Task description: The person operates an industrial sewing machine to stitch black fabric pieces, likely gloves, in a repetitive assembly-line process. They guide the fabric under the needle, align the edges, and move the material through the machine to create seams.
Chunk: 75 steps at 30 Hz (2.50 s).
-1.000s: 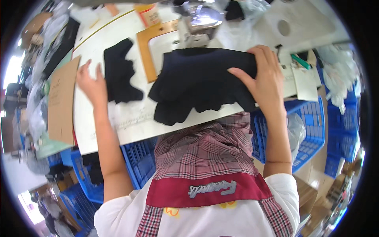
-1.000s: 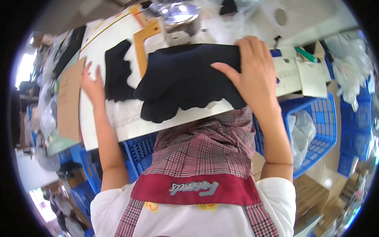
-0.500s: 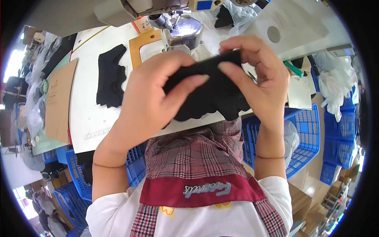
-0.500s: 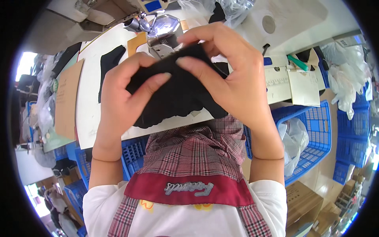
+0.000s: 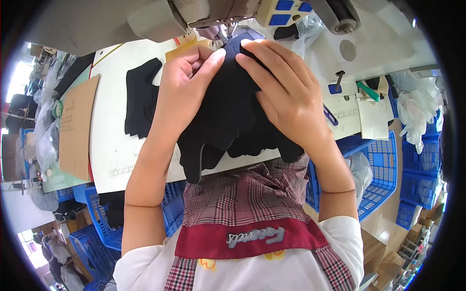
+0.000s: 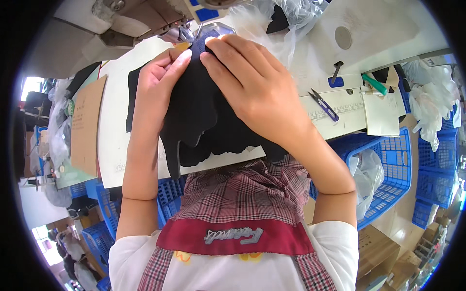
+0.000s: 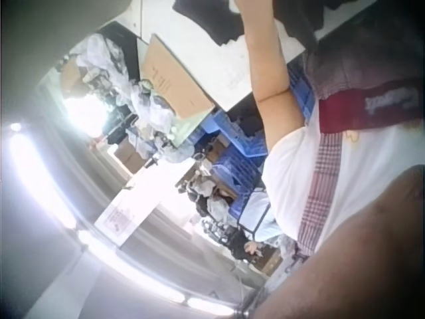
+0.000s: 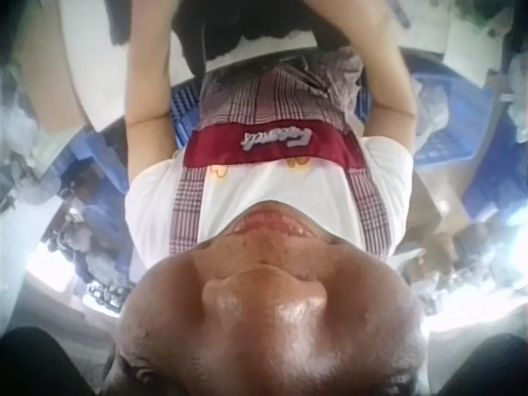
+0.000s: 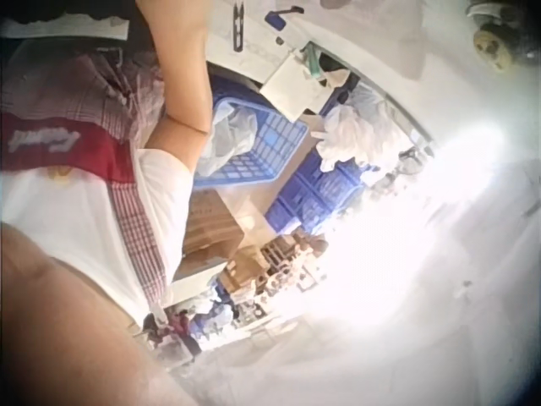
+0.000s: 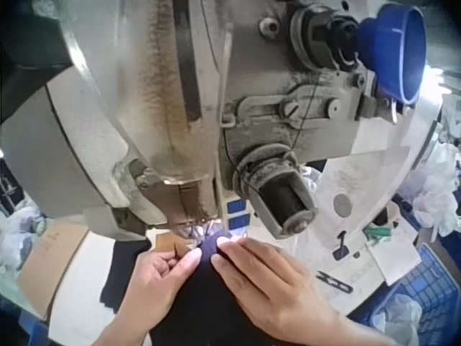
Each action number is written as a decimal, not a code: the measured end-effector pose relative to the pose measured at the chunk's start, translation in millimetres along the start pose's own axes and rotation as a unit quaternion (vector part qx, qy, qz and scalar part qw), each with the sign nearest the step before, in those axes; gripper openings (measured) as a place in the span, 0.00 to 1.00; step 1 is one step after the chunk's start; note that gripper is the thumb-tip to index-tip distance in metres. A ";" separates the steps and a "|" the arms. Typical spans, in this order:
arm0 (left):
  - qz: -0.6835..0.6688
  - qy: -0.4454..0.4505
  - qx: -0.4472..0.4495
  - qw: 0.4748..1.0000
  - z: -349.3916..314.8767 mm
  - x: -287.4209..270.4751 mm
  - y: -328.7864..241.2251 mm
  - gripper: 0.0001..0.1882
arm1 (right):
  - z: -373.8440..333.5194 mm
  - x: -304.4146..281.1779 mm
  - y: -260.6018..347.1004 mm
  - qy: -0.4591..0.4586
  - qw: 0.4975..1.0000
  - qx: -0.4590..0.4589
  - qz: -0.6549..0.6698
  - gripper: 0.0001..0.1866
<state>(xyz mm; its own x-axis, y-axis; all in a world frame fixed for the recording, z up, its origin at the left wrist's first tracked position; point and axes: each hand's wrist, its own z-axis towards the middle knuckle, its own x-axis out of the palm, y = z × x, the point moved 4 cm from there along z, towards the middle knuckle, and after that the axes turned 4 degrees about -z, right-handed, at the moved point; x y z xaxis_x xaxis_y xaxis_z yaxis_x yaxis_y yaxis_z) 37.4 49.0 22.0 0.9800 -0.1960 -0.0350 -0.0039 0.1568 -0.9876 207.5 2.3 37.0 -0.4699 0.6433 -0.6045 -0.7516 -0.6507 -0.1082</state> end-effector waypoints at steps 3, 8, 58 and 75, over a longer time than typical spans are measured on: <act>-0.008 0.000 0.021 1.000 5.8 -0.7 -0.7 0.12 | 4.5 1.7 1.0 -0.007 1.000 0.011 -0.002 0.22; 0.045 0.010 0.013 0.999 11.1 -6.8 -1.1 0.12 | 5.3 5.8 0.6 -0.010 0.999 0.029 -0.012 0.27; -0.027 0.060 -0.047 0.997 1.2 -20.4 1.4 0.17 | 2.7 11.5 4.4 -0.049 0.998 0.011 -0.027 0.23; -0.103 0.028 -0.040 0.993 -0.2 -7.7 5.7 0.17 | -3.5 7.3 5.7 -0.067 0.998 0.004 0.006 0.22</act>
<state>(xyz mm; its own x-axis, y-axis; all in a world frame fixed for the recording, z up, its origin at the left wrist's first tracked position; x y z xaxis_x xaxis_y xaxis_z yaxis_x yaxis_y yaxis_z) 29.8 51.2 16.5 0.9492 -0.2691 0.1633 0.1780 0.0307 -0.9836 201.5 1.9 29.2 -0.5359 0.6848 -0.4939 -0.7491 -0.6555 -0.0959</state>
